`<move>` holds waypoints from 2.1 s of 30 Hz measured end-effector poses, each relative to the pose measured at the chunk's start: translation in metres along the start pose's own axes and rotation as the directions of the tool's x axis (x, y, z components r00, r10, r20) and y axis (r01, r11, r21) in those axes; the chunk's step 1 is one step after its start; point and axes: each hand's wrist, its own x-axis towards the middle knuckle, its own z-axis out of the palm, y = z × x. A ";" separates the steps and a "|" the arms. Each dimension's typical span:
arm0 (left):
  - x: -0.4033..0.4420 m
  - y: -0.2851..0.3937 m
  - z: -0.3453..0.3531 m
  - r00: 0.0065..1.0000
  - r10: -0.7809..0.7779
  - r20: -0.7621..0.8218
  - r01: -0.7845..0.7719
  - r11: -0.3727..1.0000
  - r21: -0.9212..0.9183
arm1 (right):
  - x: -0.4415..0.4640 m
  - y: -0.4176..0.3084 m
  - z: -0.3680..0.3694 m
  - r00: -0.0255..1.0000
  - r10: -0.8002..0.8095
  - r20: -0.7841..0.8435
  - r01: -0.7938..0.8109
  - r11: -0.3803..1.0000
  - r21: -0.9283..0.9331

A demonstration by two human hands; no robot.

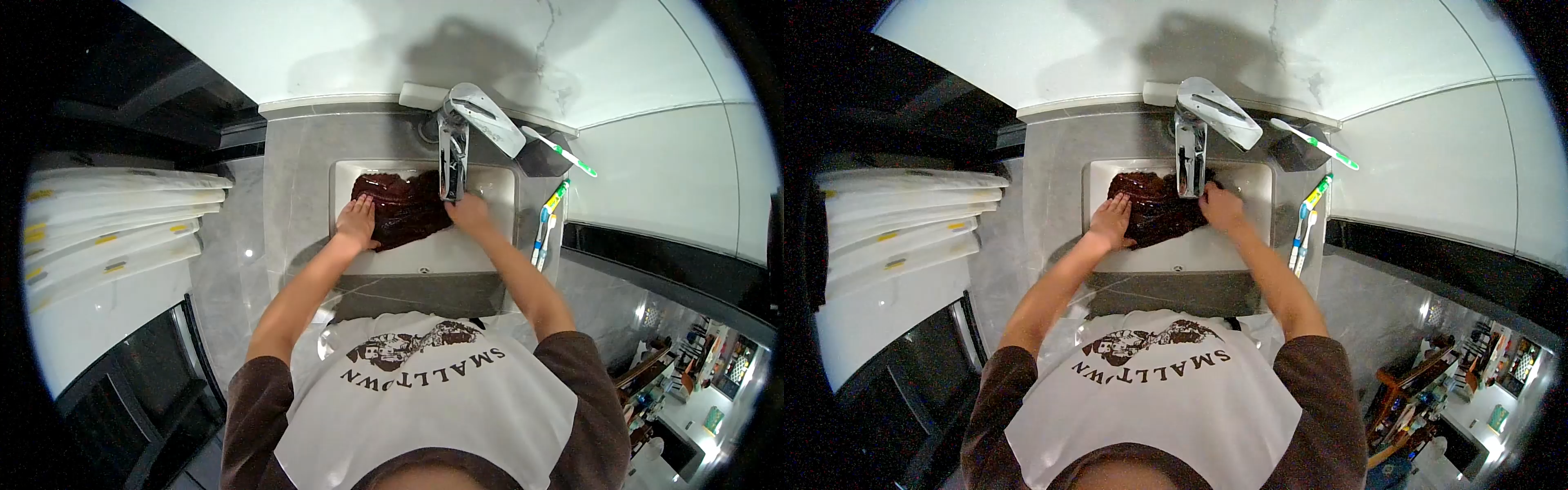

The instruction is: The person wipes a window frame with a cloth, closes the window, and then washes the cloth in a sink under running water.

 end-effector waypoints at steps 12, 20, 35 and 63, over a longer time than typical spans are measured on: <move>-0.006 0.002 -0.005 0.999 -0.021 0.040 0.021 1.000 -0.007 | 0.004 -0.106 0.078 0.964 -0.249 -0.097 0.258 0.962 0.090; 0.002 0.006 -0.005 0.994 -0.062 0.092 0.057 0.997 0.055 | 0.011 -0.029 0.057 0.954 -0.246 -0.174 0.191 0.940 -0.283; -0.007 0.002 -0.011 0.997 -0.042 0.059 0.041 0.999 0.007 | 0.003 -0.054 0.021 0.988 -0.149 -0.041 0.136 0.713 0.688; -0.001 0.010 -0.014 0.959 0.160 -0.235 -0.185 0.979 -0.089 | -0.039 0.031 -0.004 0.742 0.492 0.455 -0.604 0.197 0.772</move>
